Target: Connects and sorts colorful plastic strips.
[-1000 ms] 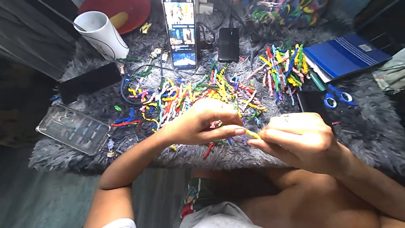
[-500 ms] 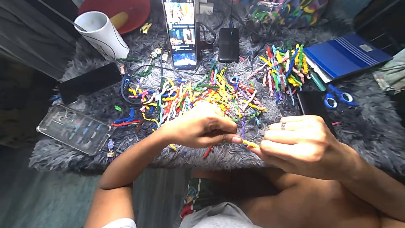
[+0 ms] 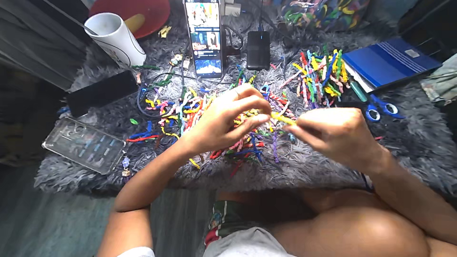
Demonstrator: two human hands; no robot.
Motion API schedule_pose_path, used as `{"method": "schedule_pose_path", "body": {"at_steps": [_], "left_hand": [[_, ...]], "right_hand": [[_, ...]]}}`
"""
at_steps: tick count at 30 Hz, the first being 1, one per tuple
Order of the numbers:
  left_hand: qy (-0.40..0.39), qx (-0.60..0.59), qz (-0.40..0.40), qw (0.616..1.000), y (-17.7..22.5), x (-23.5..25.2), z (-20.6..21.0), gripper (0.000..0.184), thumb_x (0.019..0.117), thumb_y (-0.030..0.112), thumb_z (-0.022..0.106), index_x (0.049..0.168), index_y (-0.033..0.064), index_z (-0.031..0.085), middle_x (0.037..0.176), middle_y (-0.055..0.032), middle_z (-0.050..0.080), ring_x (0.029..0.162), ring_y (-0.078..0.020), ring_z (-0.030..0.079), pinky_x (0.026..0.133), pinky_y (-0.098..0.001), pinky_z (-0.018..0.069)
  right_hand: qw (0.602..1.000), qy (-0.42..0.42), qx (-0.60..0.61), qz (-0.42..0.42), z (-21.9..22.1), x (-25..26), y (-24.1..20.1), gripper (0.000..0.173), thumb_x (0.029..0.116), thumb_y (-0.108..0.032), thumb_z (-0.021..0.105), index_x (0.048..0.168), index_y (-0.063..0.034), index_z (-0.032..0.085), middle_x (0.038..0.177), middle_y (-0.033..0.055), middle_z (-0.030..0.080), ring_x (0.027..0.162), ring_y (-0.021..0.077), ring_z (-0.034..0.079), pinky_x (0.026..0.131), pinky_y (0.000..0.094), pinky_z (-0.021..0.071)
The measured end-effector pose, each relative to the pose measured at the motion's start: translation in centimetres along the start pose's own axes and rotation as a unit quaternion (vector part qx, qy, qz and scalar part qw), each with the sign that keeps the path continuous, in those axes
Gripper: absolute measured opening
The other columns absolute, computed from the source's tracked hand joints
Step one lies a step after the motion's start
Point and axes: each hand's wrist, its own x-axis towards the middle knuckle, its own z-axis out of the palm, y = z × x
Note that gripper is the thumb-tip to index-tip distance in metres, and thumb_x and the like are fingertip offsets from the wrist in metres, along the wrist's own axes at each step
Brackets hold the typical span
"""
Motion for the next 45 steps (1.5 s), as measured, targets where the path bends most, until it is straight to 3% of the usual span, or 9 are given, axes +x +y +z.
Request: {"method": "schedule_pose_path", "body": {"at_steps": [8, 13, 16, 20, 23, 28, 33, 40, 45], "left_hand": [[0.038, 0.023, -0.055, 0.998, -1.0, 0.2, 0.1, 0.022, 0.1020, 0.013, 0.056, 0.110, 0.0002, 0.072, 0.108, -0.0090, 0.068, 0.100, -0.0082, 0.064, 0.091, -0.0250, 0.0517], [0.010, 0.046, -0.065, 0.997, -1.6, 0.3, 0.9, 0.022, 0.1016, 0.015, 0.057, 0.106, 0.0018, 0.074, 0.108, -0.0097, 0.071, 0.104, -0.0122, 0.065, 0.093, -0.0309, 0.0498], [-0.008, 0.060, -0.086, 0.994, -1.8, 0.1, 1.2, 0.023, 0.1015, 0.017, 0.057, 0.106, 0.0031, 0.075, 0.110, -0.0105, 0.070, 0.104, -0.0159, 0.064, 0.093, -0.0375, 0.0468], [-0.009, 0.059, -0.079, 0.995, -1.9, -0.1, 1.1, 0.023, 0.1016, 0.016, 0.056, 0.105, 0.0028, 0.075, 0.108, -0.0105, 0.071, 0.102, -0.0155, 0.065, 0.092, -0.0372, 0.0469], [-0.010, 0.058, -0.079, 0.995, -1.8, -0.3, 1.1, 0.024, 0.1018, 0.018, 0.056, 0.105, 0.0037, 0.075, 0.107, -0.0092, 0.071, 0.104, -0.0155, 0.065, 0.094, -0.0398, 0.0458], [-0.016, 0.041, -0.077, 0.996, -1.6, -0.4, 1.5, 0.023, 0.1019, 0.017, 0.057, 0.104, 0.0028, 0.075, 0.105, -0.0091, 0.071, 0.101, -0.0134, 0.065, 0.093, -0.0358, 0.0473], [-0.025, 0.012, -0.033, 0.999, -1.1, -0.3, 2.4, 0.030, 0.0997, 0.021, 0.061, 0.120, 0.0003, 0.070, 0.119, -0.0114, 0.071, 0.114, -0.0194, 0.064, 0.100, -0.0441, 0.0450], [0.031, -0.099, 0.041, 0.994, 0.2, -0.9, 3.5, 0.014, 0.1006, 0.008, 0.062, 0.102, -0.0047, 0.068, 0.092, -0.0064, 0.070, 0.089, -0.0037, 0.063, 0.086, -0.0214, 0.0506], [0.037, -0.053, 0.059, 0.996, 0.3, -0.9, 3.1, 0.011, 0.0985, 0.005, 0.061, 0.099, -0.0036, 0.069, 0.086, -0.0075, 0.068, 0.085, -0.0072, 0.061, 0.086, -0.0247, 0.0470]], "right_hand": [[0.939, 0.045, -0.185, 0.285, -2.5, 2.3, 5.8, 0.051, 0.1079, -0.038, 0.047, 0.101, 0.0097, 0.064, 0.089, 0.0351, 0.066, 0.083, 0.0572, 0.065, 0.069, 0.0722, 0.0432], [0.918, 0.025, -0.171, 0.356, -1.7, 2.5, 6.6, 0.051, 0.1074, -0.038, 0.047, 0.119, 0.0101, 0.062, 0.102, 0.0392, 0.065, 0.096, 0.0627, 0.062, 0.078, 0.0765, 0.0417], [0.969, -0.052, -0.083, 0.228, 0.9, 1.5, 5.1, 0.031, 0.1038, -0.022, 0.057, 0.111, 0.0058, 0.069, 0.096, 0.0309, 0.069, 0.087, 0.0537, 0.068, 0.070, 0.0714, 0.0491], [0.969, -0.216, -0.025, 0.119, 3.8, 0.7, 4.5, 0.029, 0.0980, -0.004, 0.063, 0.126, -0.0099, 0.069, 0.122, 0.0214, 0.066, 0.104, 0.0454, 0.067, 0.075, 0.0618, 0.0547], [0.984, -0.156, -0.039, 0.072, 5.1, 0.1, 5.0, 0.015, 0.1000, -0.003, 0.059, 0.108, -0.0024, 0.071, 0.108, 0.0218, 0.068, 0.095, 0.0432, 0.069, 0.069, 0.0569, 0.0556], [0.996, -0.048, 0.016, 0.073, 4.1, 0.0, 4.2, 0.015, 0.0986, -0.007, 0.063, 0.106, -0.0011, 0.075, 0.105, 0.0197, 0.071, 0.091, 0.0362, 0.071, 0.076, 0.0509, 0.0579], [0.965, 0.041, 0.242, 0.094, 1.9, 0.7, 1.3, 0.012, 0.0955, -0.010, 0.067, 0.102, -0.0034, 0.075, 0.101, 0.0045, 0.070, 0.082, 0.0020, 0.065, 0.073, 0.0150, 0.0555], [0.943, 0.067, 0.326, 0.005, 1.2, 0.8, -1.0, 0.011, 0.0949, -0.009, 0.068, 0.099, -0.0002, 0.073, 0.095, 0.0010, 0.072, 0.086, -0.0003, 0.067, 0.079, 0.0162, 0.0573], [0.956, 0.103, 0.274, -0.015, 0.9, 0.7, -1.4, 0.015, 0.0984, -0.010, 0.066, 0.101, 0.0029, 0.075, 0.099, 0.0057, 0.073, 0.091, 0.0017, 0.068, 0.081, 0.0153, 0.0570]]}}
